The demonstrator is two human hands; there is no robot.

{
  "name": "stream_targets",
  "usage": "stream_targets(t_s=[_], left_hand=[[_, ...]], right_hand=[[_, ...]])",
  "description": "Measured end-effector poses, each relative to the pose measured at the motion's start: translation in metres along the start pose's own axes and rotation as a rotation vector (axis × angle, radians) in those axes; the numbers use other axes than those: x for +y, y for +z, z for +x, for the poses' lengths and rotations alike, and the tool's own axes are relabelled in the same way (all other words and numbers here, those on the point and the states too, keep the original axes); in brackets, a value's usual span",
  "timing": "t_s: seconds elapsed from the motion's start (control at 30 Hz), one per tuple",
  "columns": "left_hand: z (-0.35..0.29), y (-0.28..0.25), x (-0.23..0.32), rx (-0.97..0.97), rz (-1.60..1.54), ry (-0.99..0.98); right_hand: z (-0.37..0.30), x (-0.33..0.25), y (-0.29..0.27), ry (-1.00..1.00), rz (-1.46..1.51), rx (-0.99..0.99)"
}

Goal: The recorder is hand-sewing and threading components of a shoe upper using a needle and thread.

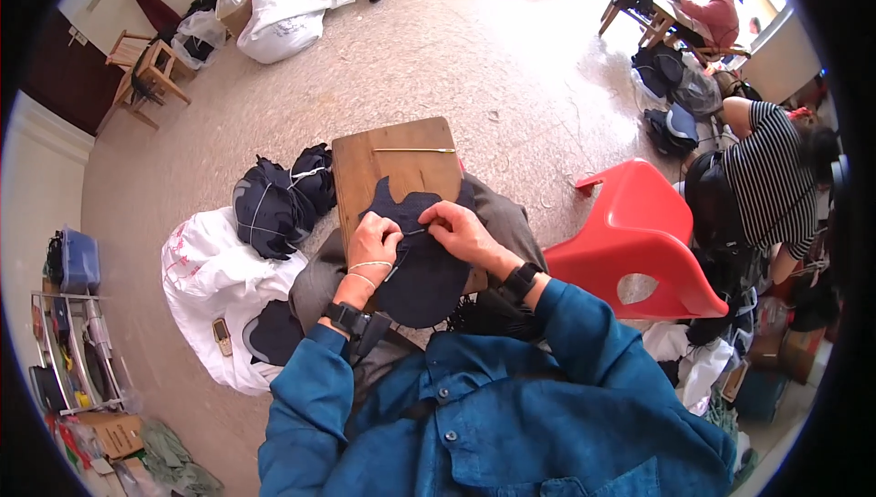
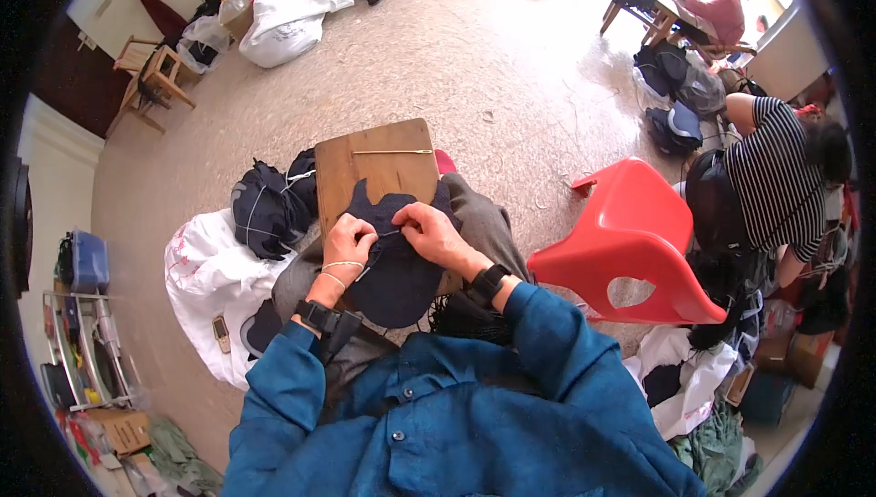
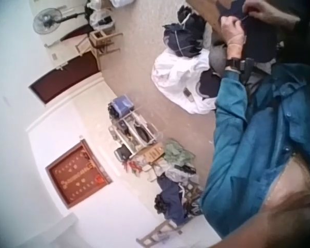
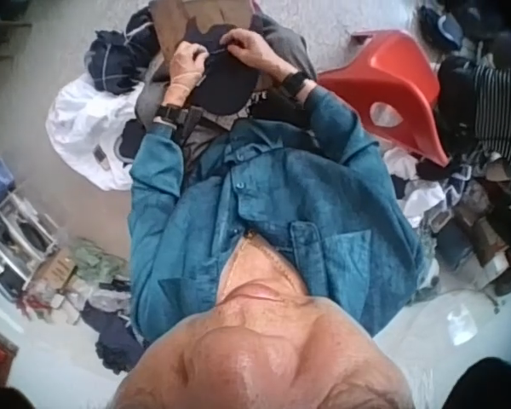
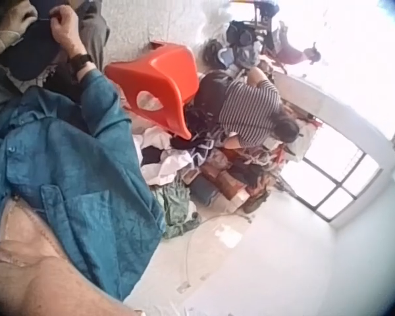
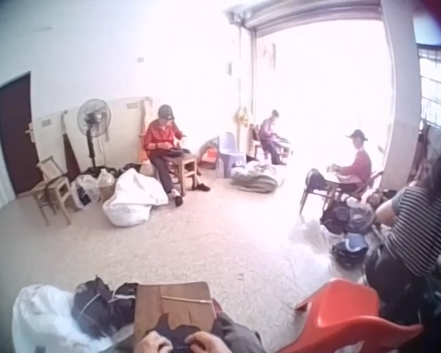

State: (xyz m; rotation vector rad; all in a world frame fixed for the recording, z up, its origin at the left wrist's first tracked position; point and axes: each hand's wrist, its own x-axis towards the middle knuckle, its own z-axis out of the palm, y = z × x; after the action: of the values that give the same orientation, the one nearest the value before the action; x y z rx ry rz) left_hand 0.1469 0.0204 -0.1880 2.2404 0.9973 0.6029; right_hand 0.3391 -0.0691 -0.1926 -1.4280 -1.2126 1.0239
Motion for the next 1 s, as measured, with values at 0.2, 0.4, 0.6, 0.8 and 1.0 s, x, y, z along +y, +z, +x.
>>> stream_targets(t_s=[0.2, 0.4, 0.6, 0.8, 1.0], left_hand=[[-0.005, 0.003, -0.004, 0.107, -0.09, 0.01], [-0.018, -0.007, -0.001, 0.137, -0.005, -0.123], [-0.017, -0.016, -0.002, 0.066, -0.094, -0.186], [-0.02, -0.011, -0.001, 0.072, -0.067, -0.196], [-0.019, -0.008, 0.001, 0.065, -0.062, -0.181]], right_hand=[[0.007, -0.007, 0.014, -0.321, -0.524, -0.002], [0.013, -0.019, 0.02, -0.323, -0.665, -0.161], [0.014, -0.019, 0.01, -0.346, -0.626, -0.251], [0.007, -0.024, 0.019, -0.361, -0.685, -0.181], [0.012, -0.024, 0.033, -0.318, -0.79, -0.198]])
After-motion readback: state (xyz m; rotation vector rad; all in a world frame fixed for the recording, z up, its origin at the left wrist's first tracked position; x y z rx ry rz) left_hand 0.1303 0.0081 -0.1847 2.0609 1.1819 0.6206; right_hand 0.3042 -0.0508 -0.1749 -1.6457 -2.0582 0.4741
